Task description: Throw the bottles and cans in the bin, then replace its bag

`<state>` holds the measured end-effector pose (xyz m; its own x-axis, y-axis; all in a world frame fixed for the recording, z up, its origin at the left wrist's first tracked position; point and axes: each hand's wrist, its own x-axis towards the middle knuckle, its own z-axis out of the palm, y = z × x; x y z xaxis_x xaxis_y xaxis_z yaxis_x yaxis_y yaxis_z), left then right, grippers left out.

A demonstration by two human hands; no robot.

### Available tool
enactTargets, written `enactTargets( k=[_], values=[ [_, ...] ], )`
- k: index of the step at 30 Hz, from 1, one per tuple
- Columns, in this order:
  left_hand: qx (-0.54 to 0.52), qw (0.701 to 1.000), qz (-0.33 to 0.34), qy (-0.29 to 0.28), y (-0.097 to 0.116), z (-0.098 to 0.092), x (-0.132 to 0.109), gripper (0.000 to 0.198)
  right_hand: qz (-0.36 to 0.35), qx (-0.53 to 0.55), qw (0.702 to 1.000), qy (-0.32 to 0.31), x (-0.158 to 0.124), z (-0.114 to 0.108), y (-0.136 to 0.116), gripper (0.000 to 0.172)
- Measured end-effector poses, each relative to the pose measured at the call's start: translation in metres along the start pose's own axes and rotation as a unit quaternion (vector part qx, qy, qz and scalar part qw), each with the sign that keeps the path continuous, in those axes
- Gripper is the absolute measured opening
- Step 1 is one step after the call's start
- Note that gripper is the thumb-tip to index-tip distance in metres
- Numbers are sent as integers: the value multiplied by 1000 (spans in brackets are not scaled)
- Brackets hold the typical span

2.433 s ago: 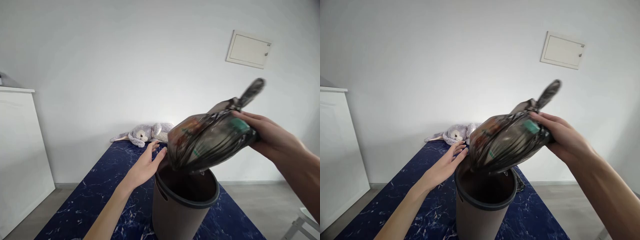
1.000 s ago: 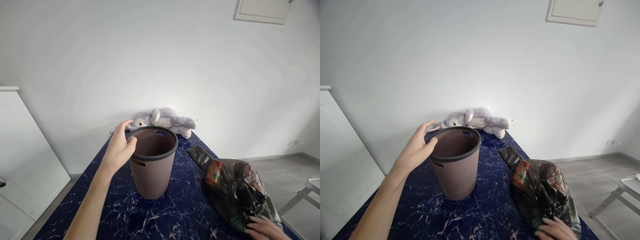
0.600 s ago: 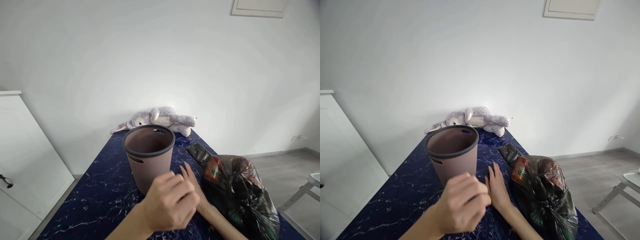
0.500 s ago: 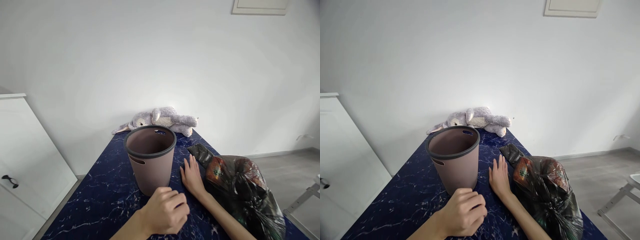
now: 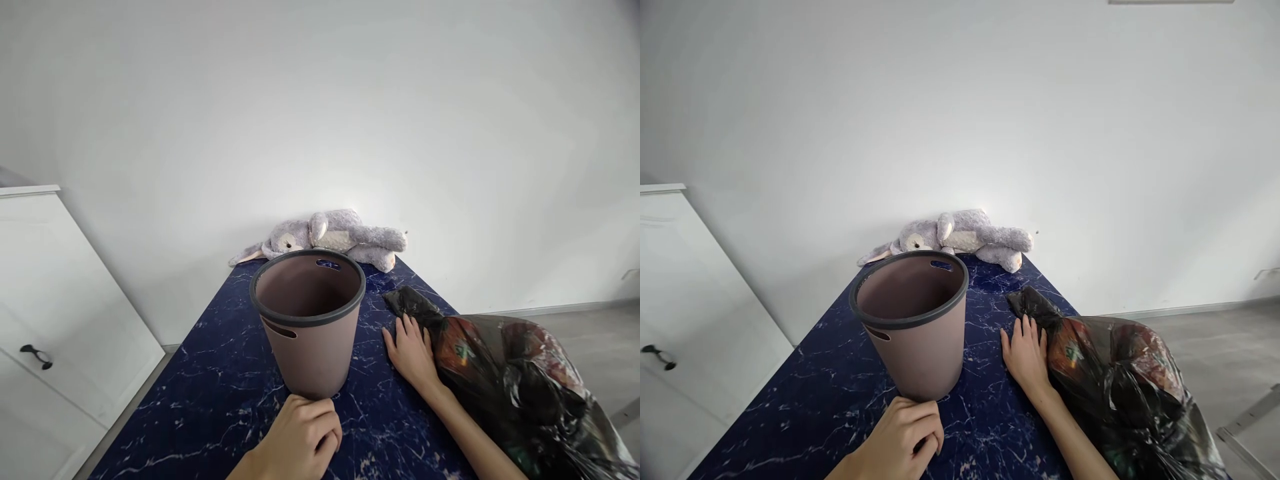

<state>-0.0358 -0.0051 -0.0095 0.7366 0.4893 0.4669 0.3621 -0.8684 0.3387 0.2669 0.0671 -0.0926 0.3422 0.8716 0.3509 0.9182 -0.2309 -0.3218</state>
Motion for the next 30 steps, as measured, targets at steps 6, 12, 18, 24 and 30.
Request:
enactTargets(
  k=[6, 12, 18, 24, 30],
  values=[
    [-8, 1000, -15, -7, -1, -1, 1, 31, -93, 43, 995, 11, -9, -6, -12, 56],
    [-16, 1000, -21, -9, 1, -3, 5, 34, -178, 121, 976, 36, -16, -27, -26, 40],
    [-18, 999, -29, -4, 1, -3, 4, 34, -164, 158, 967, 117, -12, -38, -26, 32],
    [-11, 999, -34, 5, 1, -2, 4, 36, -92, 124, 975, 158, -10, -24, -19, 46],
    [5, 999, -49, 17, 1, -2, 4, 36, -44, 104, 986, 124, -13, -12, -15, 52]
  ],
)
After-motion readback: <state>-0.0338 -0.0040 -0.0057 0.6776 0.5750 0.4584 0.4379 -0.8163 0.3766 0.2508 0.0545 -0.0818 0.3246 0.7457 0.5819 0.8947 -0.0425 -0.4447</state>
